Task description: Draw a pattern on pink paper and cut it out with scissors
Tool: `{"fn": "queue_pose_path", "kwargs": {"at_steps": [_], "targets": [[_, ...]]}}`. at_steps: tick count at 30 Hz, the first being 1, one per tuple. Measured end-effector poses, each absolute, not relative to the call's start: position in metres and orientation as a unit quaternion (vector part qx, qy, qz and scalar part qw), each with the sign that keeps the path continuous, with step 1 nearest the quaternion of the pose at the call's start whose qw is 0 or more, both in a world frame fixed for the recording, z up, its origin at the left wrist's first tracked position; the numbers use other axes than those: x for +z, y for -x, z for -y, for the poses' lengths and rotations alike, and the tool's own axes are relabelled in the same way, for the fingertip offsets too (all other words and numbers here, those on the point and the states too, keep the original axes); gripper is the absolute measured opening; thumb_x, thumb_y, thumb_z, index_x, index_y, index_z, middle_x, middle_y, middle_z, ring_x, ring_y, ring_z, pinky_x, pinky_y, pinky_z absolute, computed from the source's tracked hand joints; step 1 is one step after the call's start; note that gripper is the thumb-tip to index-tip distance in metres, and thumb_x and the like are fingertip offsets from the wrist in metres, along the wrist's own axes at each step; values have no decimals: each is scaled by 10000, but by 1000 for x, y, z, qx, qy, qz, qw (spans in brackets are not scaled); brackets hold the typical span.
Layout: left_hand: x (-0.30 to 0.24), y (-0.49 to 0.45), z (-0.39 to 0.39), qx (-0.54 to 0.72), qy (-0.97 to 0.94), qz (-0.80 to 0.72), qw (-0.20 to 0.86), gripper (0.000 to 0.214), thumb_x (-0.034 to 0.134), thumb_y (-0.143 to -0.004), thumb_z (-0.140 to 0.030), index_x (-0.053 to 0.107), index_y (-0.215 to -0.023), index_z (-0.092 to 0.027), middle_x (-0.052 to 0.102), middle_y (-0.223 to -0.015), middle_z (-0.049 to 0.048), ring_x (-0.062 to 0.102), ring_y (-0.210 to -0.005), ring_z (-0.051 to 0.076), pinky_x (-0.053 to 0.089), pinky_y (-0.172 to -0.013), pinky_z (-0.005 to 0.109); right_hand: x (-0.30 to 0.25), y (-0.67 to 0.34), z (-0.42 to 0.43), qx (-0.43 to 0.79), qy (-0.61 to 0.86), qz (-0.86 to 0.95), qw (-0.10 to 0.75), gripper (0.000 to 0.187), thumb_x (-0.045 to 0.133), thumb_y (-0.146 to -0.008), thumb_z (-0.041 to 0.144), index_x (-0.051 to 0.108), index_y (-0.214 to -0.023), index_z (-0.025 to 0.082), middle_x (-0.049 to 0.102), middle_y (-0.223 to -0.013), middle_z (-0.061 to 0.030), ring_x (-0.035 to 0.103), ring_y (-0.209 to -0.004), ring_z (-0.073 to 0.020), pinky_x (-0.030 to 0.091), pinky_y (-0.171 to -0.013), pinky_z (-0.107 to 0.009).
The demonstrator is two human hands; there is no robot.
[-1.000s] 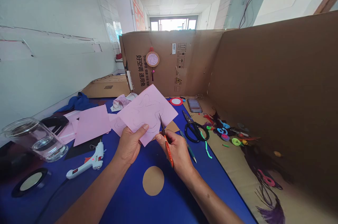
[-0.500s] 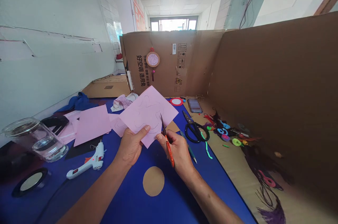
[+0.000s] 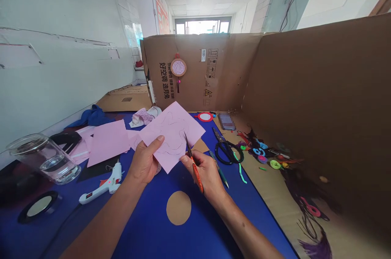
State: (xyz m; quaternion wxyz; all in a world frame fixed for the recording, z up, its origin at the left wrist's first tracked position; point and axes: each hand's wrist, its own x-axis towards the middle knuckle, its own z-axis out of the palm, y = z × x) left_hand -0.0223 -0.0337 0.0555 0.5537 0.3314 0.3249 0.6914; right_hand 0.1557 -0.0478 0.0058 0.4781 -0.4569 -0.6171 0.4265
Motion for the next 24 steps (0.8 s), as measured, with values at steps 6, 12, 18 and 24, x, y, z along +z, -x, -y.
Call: {"fn": "queue_pose_path", "kwargs": {"at_steps": [6,12,18,24], "targets": [[56,19,36,689,-331,-334,552,792,1056,-606,-325,786,-1335,-174,847,-1234,163,769,-1247,403,574,-1137,557,7,-157,49,425,452,620,481,597,699,-909,776,495,-715,249,416,-561,64,394,-459,-114,301,-432,-261],[57,17,38,684,-333,-344,550,831,1065,-583,-372,785,-1339,-168,850,-1212,171,775,-1220,413,584,-1112,573,6,-158,49,432,440,619,487,592,701,-914,774,520,-728,242,447,-580,56,412,-458,-113,322,-432,-260],[57,17,38,692,-334,-338,543,809,1066,-584,-358,792,-1322,-171,842,-1251,159,763,-1248,392,553,-1155,554,13,-158,53,425,434,630,484,593,678,-926,771,519,-708,243,480,-551,46,401,-449,-111,316,-432,-256],[55,16,37,691,-349,-339,535,755,1060,-618,-368,799,-1300,-175,839,-1263,153,756,-1268,382,540,-1172,542,11,-159,52,428,437,629,480,592,667,-931,787,567,-749,233,503,-563,42,450,-449,-122,344,-431,-255]]}}
